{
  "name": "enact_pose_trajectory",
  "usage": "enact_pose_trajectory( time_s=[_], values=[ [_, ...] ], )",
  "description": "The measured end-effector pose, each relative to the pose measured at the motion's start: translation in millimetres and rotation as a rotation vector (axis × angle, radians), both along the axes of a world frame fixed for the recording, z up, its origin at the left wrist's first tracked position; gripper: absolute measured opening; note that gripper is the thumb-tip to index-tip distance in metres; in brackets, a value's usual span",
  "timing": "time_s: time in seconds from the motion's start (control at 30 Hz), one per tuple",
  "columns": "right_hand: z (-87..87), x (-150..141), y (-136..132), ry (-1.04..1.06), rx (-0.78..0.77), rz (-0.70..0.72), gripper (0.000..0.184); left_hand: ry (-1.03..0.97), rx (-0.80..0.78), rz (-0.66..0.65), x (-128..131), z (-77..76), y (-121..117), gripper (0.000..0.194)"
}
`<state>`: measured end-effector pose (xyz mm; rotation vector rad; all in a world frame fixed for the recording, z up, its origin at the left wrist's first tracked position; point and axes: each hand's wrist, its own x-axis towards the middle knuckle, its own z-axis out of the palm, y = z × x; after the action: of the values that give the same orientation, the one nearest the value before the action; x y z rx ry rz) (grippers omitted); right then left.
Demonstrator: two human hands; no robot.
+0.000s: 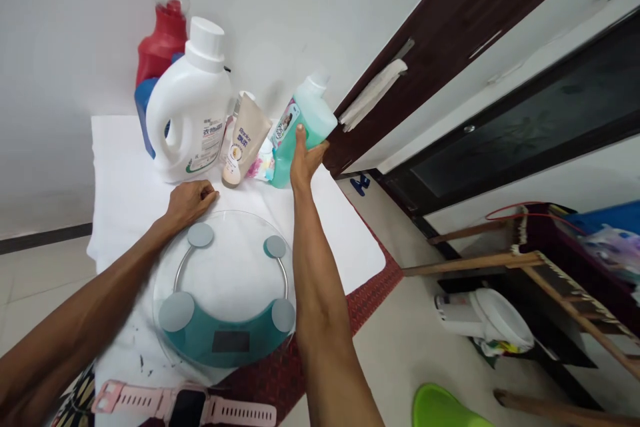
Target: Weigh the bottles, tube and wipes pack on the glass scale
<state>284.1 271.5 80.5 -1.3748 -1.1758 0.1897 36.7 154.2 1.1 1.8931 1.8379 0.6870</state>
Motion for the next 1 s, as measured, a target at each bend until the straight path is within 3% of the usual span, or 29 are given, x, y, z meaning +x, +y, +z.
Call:
enact_pose_trajectory(
  time_s=[0.1, 0.13, 0.2, 0.3, 0.43, 0.6, 0.7, 0.8, 1.0],
  values=[
    [-1.0, -10, -38, -0.066, 0.112, -0.17, 0.062, 0.004, -0.007, -0.015, 0, 1.3, -2, 0.02],
    [-0.9, -17, -51, -0.099, 0.147, -0.156, 0.064, 0.004, -0.006, -0.017, 0, 1.3, -2, 0.02],
    [-0.1, -36, -69, -0.136, 0.15, 0.018, 0.062, 0.006, 0.001, -0.015, 0, 0.5, -2, 0.021],
    [1.6, -67, -75, -0.121, 0.049, 0.279, 0.05, 0.01, 0.009, -0.008, -1, -1.3, -1, 0.021],
    [3.8, -91, -69, -0.115, -0.065, 0.27, 0.03, -0.005, 0.013, -0.02, -2, -2.0, -1, 0.022],
    [21.6, -85, -100, -0.064, 0.025, 0.188, 0.034, -0.023, 0.011, -0.033, -3, -2.1, -2, 0.023],
    [42.8, -72, -139, -0.025, 0.118, 0.24, 0.038, -0.029, 0.011, -0.04, -2, -2.7, -2, 0.023],
    [57.1, -61, -185, -0.043, 0.086, 0.286, 0.036, -0.016, 0.018, -0.04, -2, -2.9, -2, 0.025],
    [43.3, -50, -261, -0.053, -0.048, 0.294, 0.024, 0.003, 0.026, -0.032, -2, -3.3, -2, 0.026]
  ],
)
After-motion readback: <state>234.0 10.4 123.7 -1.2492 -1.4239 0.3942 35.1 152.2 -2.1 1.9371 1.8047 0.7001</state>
